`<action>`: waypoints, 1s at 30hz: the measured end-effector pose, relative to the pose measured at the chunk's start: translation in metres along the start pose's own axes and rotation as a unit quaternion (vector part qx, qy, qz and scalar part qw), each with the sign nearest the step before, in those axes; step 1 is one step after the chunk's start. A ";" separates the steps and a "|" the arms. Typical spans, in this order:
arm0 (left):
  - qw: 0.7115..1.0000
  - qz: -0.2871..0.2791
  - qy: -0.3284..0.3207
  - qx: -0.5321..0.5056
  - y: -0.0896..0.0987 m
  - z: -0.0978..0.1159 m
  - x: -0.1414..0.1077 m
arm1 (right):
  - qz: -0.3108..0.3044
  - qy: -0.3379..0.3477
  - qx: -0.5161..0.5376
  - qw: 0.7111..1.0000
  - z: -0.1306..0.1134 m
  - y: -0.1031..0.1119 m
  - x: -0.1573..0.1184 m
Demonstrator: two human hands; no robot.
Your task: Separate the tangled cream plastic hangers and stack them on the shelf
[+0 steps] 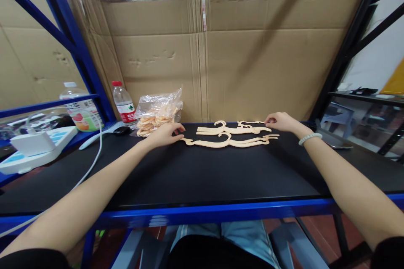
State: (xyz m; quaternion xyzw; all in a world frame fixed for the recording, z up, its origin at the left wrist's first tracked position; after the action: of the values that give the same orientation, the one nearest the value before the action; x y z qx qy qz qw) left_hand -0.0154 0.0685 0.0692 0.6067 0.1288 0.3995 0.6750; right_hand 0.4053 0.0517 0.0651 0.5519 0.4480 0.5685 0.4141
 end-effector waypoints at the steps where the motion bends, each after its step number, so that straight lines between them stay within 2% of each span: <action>1: 1.000 0.004 -0.004 -0.001 0.000 0.002 0.000 | 0.006 -0.002 0.006 1.000 0.001 0.000 0.000; 9: 0.999 0.019 -0.031 0.004 -0.001 0.018 -0.001 | 0.058 -0.020 0.023 0.998 0.002 -0.001 0.001; 13: 0.999 0.024 -0.040 0.004 -0.002 0.025 -0.001 | 0.064 -0.030 0.028 0.997 0.004 -0.006 0.006; 18: 0.999 0.027 -0.042 0.008 -0.005 0.029 -0.001 | 0.020 -0.044 -0.017 0.999 0.008 -0.023 0.023; 25: 0.999 0.019 -0.045 0.011 -0.008 0.039 -0.005 | -0.053 -0.028 -0.054 0.997 0.011 -0.049 0.054; 30: 0.999 0.014 -0.047 0.020 -0.010 0.043 -0.006 | -0.070 -0.023 -0.069 0.995 0.017 -0.061 0.066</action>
State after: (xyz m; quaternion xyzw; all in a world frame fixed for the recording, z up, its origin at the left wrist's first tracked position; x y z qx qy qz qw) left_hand 0.0129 0.0347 0.0681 0.6403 0.0962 0.3772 0.6621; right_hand 0.4181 0.1321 0.0228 0.5021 0.4360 0.5546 0.5002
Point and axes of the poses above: each hand's wrist, its own x-axis towards the middle knuckle, its own y-axis out of the back of the hand, z = x × y, the point moved 6 cm from there along x, towards the middle knuckle, and after that the axes turned 8 degrees about -x, right-handed, at the moved point
